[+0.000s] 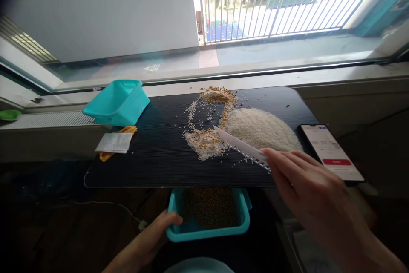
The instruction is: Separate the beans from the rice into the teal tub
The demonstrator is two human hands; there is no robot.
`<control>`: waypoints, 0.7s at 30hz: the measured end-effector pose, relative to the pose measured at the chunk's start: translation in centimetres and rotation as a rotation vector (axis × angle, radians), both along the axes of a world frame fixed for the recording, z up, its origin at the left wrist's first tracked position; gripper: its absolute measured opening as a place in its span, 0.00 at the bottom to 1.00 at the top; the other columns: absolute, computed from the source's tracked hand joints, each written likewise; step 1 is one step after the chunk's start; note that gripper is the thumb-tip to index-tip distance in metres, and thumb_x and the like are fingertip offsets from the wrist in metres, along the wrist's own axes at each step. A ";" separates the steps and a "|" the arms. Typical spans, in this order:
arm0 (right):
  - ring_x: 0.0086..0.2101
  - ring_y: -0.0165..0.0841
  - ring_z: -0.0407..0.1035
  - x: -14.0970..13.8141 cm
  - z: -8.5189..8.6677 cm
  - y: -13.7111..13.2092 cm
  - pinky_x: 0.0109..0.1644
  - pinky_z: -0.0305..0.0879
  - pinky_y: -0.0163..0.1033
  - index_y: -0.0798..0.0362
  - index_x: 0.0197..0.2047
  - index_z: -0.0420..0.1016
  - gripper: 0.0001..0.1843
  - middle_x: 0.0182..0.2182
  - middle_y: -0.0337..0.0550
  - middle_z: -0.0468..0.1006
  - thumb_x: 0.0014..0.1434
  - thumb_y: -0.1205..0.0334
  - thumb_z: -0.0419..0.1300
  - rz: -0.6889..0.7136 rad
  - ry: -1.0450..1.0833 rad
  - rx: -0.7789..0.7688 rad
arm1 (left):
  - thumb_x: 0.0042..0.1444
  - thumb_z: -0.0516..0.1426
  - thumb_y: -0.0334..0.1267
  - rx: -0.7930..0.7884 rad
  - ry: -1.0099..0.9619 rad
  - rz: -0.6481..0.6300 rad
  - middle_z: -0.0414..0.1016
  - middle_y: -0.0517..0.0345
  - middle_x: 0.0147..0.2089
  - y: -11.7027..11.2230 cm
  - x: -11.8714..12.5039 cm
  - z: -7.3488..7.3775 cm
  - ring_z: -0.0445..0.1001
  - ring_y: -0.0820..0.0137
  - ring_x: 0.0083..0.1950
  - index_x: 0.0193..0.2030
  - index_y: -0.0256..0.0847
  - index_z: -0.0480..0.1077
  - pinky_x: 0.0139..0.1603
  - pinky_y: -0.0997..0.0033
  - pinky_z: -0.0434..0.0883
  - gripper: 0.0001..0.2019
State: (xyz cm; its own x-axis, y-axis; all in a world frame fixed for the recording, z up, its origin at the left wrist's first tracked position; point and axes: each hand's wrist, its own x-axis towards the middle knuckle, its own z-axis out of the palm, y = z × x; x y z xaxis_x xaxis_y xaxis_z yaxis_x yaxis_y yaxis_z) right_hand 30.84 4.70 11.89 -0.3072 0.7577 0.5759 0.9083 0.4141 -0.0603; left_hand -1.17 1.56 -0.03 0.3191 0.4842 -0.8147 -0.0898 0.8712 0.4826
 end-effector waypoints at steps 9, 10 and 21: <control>0.34 0.33 0.78 0.2 -0.9 -0.4 0.40 0.74 0.36 0.45 0.49 0.75 0.12 0.38 0.38 0.84 0.64 0.61 0.55 0.017 0.121 -0.107 | 0.48 0.61 0.40 -0.015 0.069 0.014 0.77 0.56 0.38 -0.5 0.5 -0.1 0.73 0.64 0.41 0.45 0.38 0.72 0.46 0.65 0.69 0.17; 0.34 0.33 0.78 0.4 -1.0 -0.5 0.40 0.74 0.36 0.44 0.49 0.75 0.12 0.38 0.37 0.84 0.64 0.61 0.55 0.009 0.118 -0.090 | 0.48 0.61 0.40 -0.009 0.065 0.010 0.77 0.56 0.38 -0.4 0.6 0.0 0.73 0.64 0.41 0.45 0.38 0.72 0.46 0.65 0.69 0.17; 0.33 0.31 0.77 0.5 -1.6 -1.3 0.38 0.72 0.33 0.43 0.51 0.72 0.13 0.37 0.36 0.82 0.65 0.61 0.53 0.050 0.105 -0.160 | 0.46 0.62 0.39 -0.027 0.032 0.041 0.76 0.58 0.35 -0.2 1.0 0.7 0.72 0.67 0.38 0.39 0.39 0.70 0.42 0.68 0.68 0.13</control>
